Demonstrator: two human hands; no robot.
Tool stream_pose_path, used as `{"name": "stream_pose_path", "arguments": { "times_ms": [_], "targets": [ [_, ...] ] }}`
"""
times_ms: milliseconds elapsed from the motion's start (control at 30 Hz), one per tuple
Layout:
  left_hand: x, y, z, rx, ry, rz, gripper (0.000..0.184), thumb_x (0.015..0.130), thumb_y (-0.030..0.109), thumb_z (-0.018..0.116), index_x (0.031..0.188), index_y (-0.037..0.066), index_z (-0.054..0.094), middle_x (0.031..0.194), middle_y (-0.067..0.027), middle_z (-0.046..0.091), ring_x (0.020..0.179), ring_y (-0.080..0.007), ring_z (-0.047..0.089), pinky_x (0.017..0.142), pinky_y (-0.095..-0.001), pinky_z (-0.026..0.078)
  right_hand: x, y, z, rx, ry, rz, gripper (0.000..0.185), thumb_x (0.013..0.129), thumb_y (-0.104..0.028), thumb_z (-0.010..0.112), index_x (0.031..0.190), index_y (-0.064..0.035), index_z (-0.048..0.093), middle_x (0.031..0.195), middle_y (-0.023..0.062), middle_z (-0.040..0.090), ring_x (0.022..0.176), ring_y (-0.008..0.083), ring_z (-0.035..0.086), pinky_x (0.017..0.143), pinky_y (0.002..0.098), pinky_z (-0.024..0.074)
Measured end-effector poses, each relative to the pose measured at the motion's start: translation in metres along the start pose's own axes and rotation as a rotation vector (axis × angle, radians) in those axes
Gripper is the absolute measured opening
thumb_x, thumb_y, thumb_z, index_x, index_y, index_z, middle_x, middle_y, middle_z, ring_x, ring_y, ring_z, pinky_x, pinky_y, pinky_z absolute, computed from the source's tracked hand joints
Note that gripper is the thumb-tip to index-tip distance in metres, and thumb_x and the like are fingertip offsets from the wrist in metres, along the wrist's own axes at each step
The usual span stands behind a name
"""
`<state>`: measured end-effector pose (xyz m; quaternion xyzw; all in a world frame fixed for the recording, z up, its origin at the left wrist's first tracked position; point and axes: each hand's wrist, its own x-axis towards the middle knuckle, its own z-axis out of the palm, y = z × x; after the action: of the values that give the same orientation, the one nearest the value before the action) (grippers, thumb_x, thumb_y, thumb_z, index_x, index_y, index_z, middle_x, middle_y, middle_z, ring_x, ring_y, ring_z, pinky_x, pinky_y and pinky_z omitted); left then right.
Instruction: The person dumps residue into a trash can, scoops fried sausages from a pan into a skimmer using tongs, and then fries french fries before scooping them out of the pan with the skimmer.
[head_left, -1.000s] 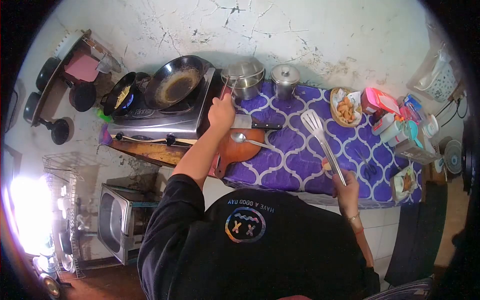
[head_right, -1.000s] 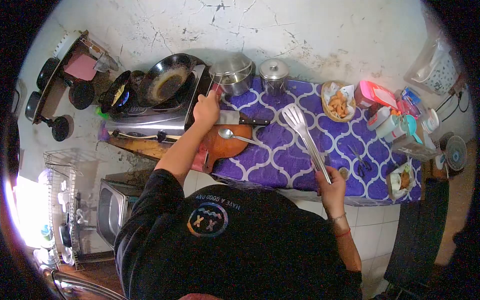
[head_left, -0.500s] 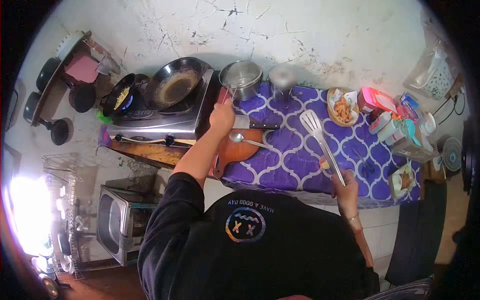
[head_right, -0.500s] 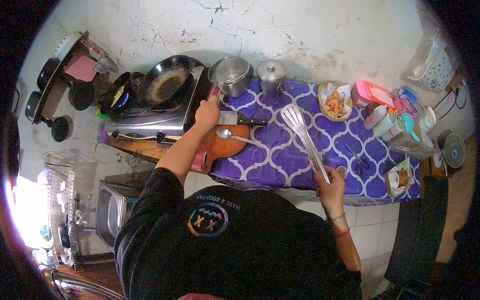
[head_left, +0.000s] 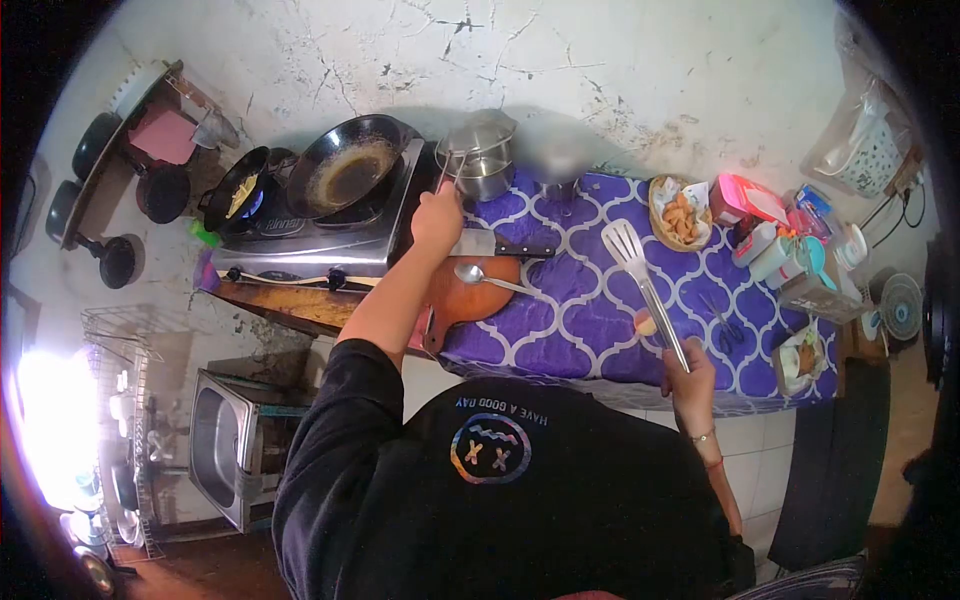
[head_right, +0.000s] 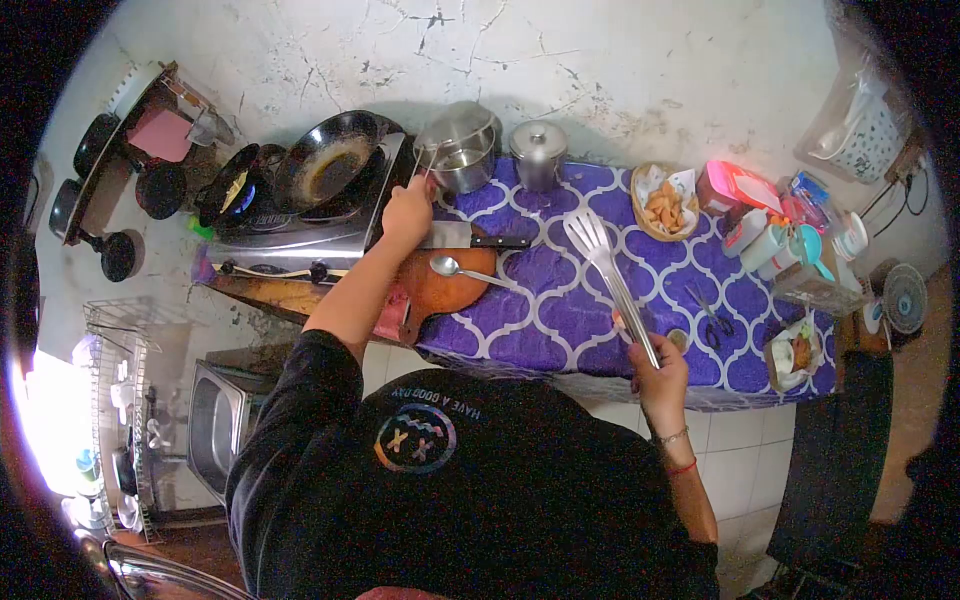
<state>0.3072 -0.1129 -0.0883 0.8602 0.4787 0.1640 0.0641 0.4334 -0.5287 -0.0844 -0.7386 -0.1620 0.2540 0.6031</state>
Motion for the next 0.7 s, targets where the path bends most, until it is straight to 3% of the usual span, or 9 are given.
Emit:
{"name": "stream_pose_path", "arguments": {
  "times_ms": [200,333,700],
  "targets": [
    [-0.001,-0.004,0.008,0.062,-0.092,0.018,0.024,0.091,0.028,0.038,0.100,0.008,0.049,0.089,-0.0259,0.054,0.072,-0.0423,0.059,0.064,-0.0492,0.049,0.001,0.001,0.000,-0.016,0.018,-0.026,0.016,0.085,-0.006,0.057,0.099,0.0004,0.058,0.065,0.0013,0.050,0.042,0.0074,0.041,0.038,0.0197,0.0352],
    [-0.007,0.005,-0.010,-0.042,0.012,-0.007,0.026,0.091,0.029,0.038,0.100,0.007,0.048,0.088,-0.0266,0.054,0.073,-0.0428,0.059,0.065,-0.0494,0.048,0.004,0.005,-0.001,-0.037,0.007,-0.013,0.025,0.083,-0.012,0.063,0.104,0.0009,0.057,0.065,0.0020,0.054,0.042,0.0080,0.043,0.038,0.0207,0.0352],
    [-0.006,-0.001,-0.003,-0.025,-0.019,-0.016,0.027,0.091,0.030,0.037,0.102,0.008,0.048,0.089,-0.0281,0.054,0.074,-0.0434,0.058,0.065,-0.0493,0.048,0.003,0.001,0.005,0.006,0.007,0.000,0.017,0.084,-0.007,0.058,0.099,0.0006,0.057,0.063,0.0016,0.049,0.043,0.0078,0.041,0.037,0.0198,0.0352]
  ]
}}
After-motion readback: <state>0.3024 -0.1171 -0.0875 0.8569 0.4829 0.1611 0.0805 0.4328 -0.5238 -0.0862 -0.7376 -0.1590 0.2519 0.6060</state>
